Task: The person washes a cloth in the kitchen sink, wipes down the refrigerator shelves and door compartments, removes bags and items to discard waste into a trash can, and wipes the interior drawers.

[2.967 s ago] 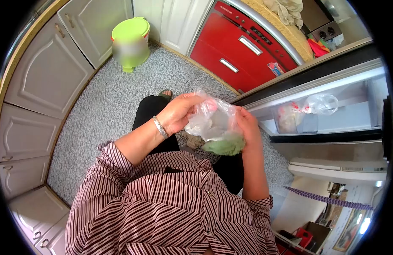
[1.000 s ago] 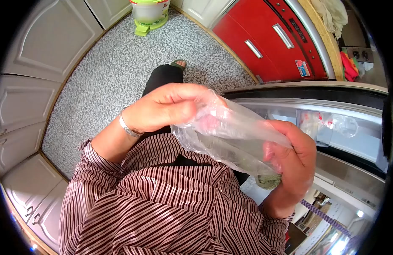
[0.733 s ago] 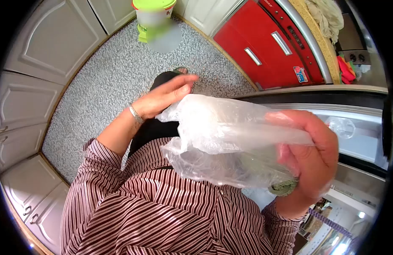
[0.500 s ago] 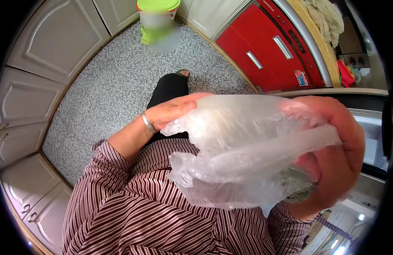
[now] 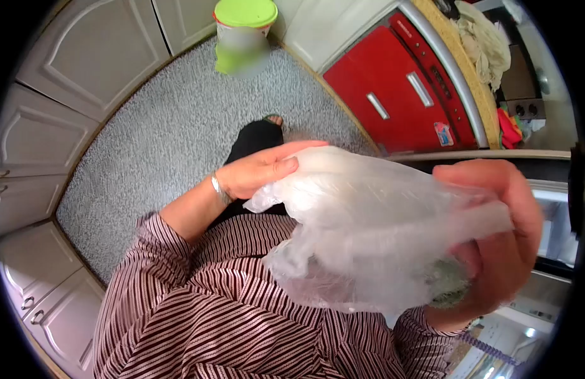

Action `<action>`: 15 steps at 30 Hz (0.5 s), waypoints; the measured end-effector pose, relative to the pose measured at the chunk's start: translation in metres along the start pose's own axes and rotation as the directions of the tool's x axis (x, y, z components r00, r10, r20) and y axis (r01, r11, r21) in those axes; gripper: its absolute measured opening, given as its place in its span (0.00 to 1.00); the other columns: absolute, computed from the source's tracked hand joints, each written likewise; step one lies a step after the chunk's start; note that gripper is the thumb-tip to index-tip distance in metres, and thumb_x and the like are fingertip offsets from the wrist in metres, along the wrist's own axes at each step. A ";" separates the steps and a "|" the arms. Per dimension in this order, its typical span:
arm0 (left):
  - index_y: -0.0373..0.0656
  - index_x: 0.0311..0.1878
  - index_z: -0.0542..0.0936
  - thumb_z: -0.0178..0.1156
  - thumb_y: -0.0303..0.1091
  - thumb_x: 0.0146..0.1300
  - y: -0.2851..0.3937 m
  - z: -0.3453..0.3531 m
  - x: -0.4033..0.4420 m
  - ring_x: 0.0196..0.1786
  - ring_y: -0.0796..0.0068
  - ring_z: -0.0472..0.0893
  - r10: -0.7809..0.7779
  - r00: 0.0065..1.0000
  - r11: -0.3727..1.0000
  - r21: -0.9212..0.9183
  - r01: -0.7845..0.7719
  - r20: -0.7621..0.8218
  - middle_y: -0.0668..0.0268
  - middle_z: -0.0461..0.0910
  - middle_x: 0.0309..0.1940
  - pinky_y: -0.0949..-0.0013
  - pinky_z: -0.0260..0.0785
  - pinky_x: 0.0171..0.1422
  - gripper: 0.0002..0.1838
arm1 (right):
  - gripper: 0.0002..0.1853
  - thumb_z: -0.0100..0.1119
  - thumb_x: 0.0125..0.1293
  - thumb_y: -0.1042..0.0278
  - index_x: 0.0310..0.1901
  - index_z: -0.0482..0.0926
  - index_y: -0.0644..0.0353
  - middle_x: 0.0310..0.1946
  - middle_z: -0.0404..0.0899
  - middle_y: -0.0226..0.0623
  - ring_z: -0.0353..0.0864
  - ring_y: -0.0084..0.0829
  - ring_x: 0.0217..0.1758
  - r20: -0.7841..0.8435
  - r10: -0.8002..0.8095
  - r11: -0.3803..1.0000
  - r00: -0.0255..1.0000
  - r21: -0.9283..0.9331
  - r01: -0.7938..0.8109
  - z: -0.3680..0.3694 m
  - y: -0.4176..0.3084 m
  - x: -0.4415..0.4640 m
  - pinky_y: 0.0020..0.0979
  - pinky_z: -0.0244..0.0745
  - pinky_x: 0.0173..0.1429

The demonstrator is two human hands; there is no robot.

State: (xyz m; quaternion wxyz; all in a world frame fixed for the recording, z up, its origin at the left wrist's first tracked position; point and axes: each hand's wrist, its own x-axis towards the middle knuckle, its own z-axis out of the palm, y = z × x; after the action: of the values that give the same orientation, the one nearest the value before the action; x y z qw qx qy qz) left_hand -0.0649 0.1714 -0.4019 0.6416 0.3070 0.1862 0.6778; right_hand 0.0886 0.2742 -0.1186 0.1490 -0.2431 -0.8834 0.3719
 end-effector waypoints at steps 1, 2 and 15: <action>0.39 0.77 0.51 0.55 0.56 0.70 0.003 -0.004 0.000 0.75 0.63 0.60 0.047 0.999 0.996 0.075 -0.046 -0.020 0.54 0.59 0.74 0.60 0.53 0.77 0.43 | 0.14 0.53 0.65 0.65 0.36 0.80 0.71 0.28 0.79 0.38 0.71 0.19 0.24 -0.014 0.089 0.988 0.996 0.125 -0.087 0.003 0.001 0.001 0.18 0.62 0.29; 0.38 0.78 0.48 0.55 0.64 0.66 0.012 -0.012 -0.003 0.76 0.62 0.57 0.102 0.995 0.921 0.379 -0.092 -0.006 0.53 0.54 0.76 0.60 0.50 0.78 0.50 | 0.14 0.53 0.66 0.65 0.37 0.79 0.71 0.27 0.78 0.36 0.69 0.17 0.22 -0.016 0.112 0.975 0.994 0.192 -0.107 0.005 0.003 0.006 0.17 0.60 0.27; 0.43 0.65 0.72 0.70 0.36 0.57 0.057 0.019 -0.004 0.65 0.64 0.71 0.406 0.882 0.794 0.569 -0.213 -0.237 0.59 0.72 0.63 0.60 0.59 0.73 0.32 | 0.19 0.56 0.60 0.79 0.54 0.77 0.65 0.44 0.79 0.36 0.80 0.23 0.41 0.321 -0.474 0.878 0.820 0.244 0.412 0.081 0.000 0.074 0.24 0.76 0.40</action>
State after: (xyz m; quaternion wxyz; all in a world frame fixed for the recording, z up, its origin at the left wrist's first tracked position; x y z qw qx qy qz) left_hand -0.0953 0.1586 -0.3520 0.3673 0.3730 0.4213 0.7406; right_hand -0.0089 0.2671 -0.1674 0.0812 0.0571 -0.8939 0.4371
